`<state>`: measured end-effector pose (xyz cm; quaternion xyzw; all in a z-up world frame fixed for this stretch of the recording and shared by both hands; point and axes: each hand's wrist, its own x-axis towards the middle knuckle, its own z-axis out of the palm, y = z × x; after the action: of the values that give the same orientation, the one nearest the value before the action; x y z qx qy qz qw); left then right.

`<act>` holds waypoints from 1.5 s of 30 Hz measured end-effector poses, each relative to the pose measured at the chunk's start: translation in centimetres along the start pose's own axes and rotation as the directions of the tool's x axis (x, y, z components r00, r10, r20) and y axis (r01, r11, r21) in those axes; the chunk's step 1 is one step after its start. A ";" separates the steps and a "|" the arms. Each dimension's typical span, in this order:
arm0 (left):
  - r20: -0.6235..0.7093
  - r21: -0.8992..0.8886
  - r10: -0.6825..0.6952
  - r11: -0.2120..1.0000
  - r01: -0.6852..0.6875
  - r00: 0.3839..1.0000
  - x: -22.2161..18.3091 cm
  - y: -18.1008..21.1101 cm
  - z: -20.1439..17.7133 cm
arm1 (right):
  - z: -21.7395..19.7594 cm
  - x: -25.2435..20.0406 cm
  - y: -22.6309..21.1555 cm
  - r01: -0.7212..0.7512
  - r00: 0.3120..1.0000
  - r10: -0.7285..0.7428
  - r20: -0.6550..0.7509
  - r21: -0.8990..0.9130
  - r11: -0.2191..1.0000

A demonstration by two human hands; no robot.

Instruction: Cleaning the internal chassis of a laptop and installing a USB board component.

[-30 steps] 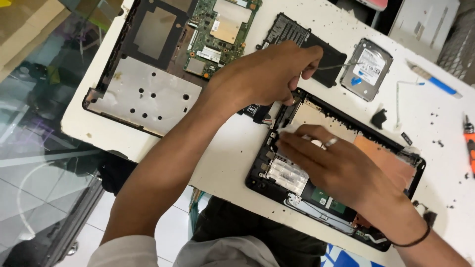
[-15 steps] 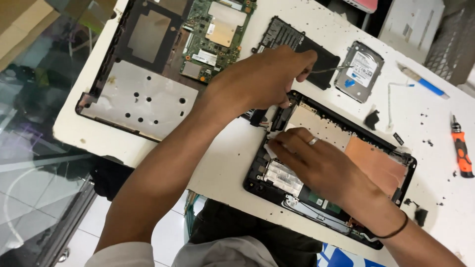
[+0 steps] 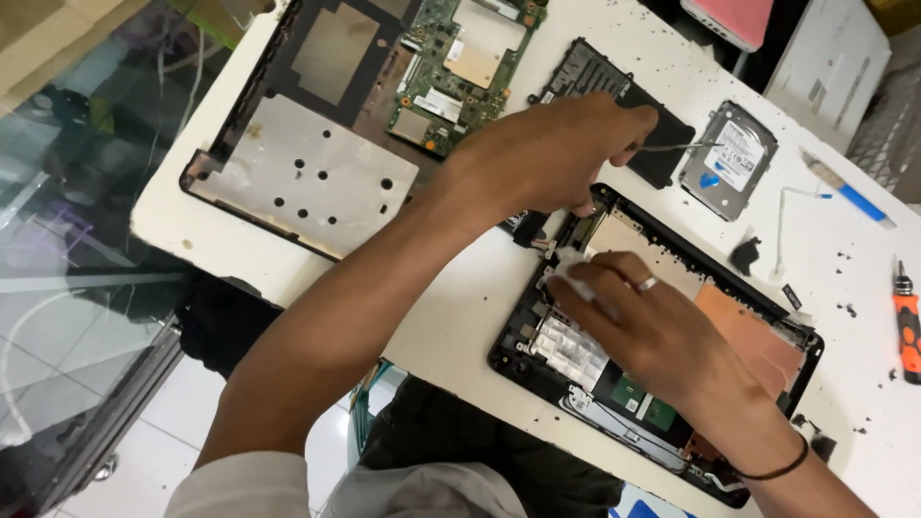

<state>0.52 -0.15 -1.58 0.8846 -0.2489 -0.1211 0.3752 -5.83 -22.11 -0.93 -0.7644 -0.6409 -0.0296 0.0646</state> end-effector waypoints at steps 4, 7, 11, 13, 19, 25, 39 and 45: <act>0.009 0.034 -0.024 0.999 0.023 1.000 0.3 -0.1 -0.2 | 0.1 0.7 -0.3 -0.006 0.999 0.004 -0.037 -0.065 0.998; 0.001 0.019 -0.003 1.000 0.003 1.000 0.2 -0.3 0.0 | 0.3 0.5 -0.4 0.021 1.000 -0.022 -0.016 -0.090 0.996; -0.011 0.023 0.007 1.000 -0.007 1.000 0.3 -0.4 0.3 | 0.4 0.2 -1.2 -0.073 0.997 0.073 -0.005 -0.167 0.983; -0.003 0.023 -0.011 1.000 0.011 1.000 0.3 -0.4 0.0 | 0.5 0.1 -1.6 -0.090 0.996 0.094 0.009 -0.197 0.976; -0.002 0.027 -0.034 0.999 0.035 0.999 0.2 -0.2 0.0 | 1.0 -0.3 -1.4 -0.138 0.990 0.144 0.011 -0.214 0.967; -0.029 0.046 0.002 0.999 0.000 1.000 0.4 -0.5 0.3 | 0.9 0.3 -1.8 -0.176 0.984 0.175 -0.033 -0.054 0.983; -0.024 0.035 -0.010 0.999 0.011 1.000 0.1 -0.2 0.0 | 0.5 1.0 -1.7 -0.176 0.984 0.178 -0.003 -0.153 0.972; 0.037 0.008 -0.049 0.999 0.049 0.998 -0.7 0.9 -1.0 | -0.6 1.0 -1.9 -0.378 0.926 0.359 0.117 0.285 0.881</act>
<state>0.05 0.26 -0.22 0.8894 -0.2343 -0.1457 0.3644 -7.54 -20.91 -0.08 -0.8537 -0.4824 0.1047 0.1658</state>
